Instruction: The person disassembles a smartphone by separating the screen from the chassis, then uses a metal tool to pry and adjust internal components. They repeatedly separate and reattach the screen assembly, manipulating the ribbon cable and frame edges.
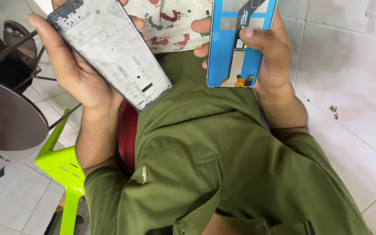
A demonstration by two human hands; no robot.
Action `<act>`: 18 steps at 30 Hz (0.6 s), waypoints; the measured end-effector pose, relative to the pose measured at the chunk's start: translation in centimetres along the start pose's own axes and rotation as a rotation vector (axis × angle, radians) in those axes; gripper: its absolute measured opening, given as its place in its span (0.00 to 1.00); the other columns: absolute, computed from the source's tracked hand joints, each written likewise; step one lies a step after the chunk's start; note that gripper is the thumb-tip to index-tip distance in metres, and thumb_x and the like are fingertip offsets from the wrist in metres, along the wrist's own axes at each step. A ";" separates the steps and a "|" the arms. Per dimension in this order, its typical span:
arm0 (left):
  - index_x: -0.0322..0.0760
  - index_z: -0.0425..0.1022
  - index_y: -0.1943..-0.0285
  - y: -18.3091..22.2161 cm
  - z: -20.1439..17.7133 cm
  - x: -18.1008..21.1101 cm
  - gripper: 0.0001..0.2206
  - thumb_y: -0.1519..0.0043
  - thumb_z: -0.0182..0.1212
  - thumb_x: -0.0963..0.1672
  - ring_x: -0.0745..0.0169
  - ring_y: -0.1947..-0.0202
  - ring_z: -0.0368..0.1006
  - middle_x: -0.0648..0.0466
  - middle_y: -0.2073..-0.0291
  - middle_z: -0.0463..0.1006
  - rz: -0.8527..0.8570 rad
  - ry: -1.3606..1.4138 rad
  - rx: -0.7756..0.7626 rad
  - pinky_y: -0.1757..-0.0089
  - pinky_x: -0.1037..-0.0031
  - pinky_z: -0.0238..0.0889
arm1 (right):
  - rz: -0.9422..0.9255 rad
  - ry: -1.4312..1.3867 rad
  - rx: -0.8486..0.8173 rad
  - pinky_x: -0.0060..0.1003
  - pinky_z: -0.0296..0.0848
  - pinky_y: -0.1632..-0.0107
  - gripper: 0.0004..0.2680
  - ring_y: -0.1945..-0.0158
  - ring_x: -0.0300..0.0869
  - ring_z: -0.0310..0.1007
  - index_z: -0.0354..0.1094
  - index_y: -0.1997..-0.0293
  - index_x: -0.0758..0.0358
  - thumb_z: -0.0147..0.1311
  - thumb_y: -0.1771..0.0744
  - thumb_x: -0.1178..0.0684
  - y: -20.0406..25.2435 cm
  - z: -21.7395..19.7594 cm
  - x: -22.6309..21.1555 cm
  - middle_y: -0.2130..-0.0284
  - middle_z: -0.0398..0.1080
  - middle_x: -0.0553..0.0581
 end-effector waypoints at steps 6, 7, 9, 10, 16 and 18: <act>0.37 0.59 0.28 -0.3 1.2 0.2 0.29 0.24 0.29 0.59 0.44 0.57 0.77 0.38 0.47 0.75 -0.010 0.016 -0.028 0.57 0.59 0.73 | -0.096 0.046 -0.086 0.53 0.84 0.53 0.20 0.54 0.64 0.80 0.50 0.31 0.77 0.47 0.29 0.54 0.3 0.6 -0.5 0.46 0.69 0.84; 0.37 0.59 0.28 -0.4 1.3 0.2 0.29 0.23 0.29 0.59 0.44 0.57 0.77 0.38 0.47 0.75 -0.014 0.022 -0.027 0.57 0.60 0.74 | -0.115 0.074 -0.106 0.53 0.83 0.54 0.19 0.55 0.63 0.80 0.53 0.33 0.79 0.47 0.29 0.53 0.6 0.9 -0.6 0.47 0.70 0.83; 0.35 0.60 0.31 -0.5 1.4 0.1 0.29 0.22 0.30 0.59 0.44 0.56 0.78 0.37 0.47 0.75 -0.030 0.052 -0.015 0.57 0.60 0.74 | -0.131 0.139 -0.122 0.52 0.83 0.55 0.19 0.57 0.62 0.80 0.58 0.37 0.81 0.48 0.30 0.52 1.2 1.2 -0.7 0.51 0.71 0.82; 0.35 0.61 0.32 -0.5 1.5 0.1 0.29 0.22 0.30 0.59 0.44 0.56 0.78 0.37 0.47 0.75 -0.032 0.059 -0.017 0.56 0.60 0.74 | -0.137 0.147 -0.133 0.52 0.83 0.55 0.19 0.58 0.62 0.80 0.59 0.38 0.81 0.49 0.30 0.51 1.4 1.3 -0.6 0.52 0.72 0.81; 0.37 0.63 0.35 -0.5 1.7 0.1 0.27 0.21 0.31 0.59 0.46 0.55 0.75 0.37 0.46 0.74 0.012 0.019 -0.068 0.53 0.62 0.71 | -0.154 0.107 -0.219 0.53 0.84 0.53 0.17 0.58 0.61 0.81 0.62 0.39 0.77 0.55 0.31 0.52 2.5 1.5 -0.4 0.57 0.75 0.78; 0.37 0.63 0.34 -0.6 1.7 0.1 0.27 0.21 0.31 0.59 0.46 0.54 0.75 0.36 0.46 0.74 0.016 0.017 -0.064 0.51 0.62 0.71 | -0.160 0.106 -0.248 0.54 0.83 0.50 0.17 0.58 0.61 0.82 0.63 0.39 0.77 0.55 0.31 0.53 2.7 1.6 -0.3 0.57 0.75 0.77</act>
Point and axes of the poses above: each hand's wrist, its own y-axis away from the middle knuckle, its own z-axis out of the palm, x = y × z, the point moved 8 cm from there along -y, towards the middle knuckle
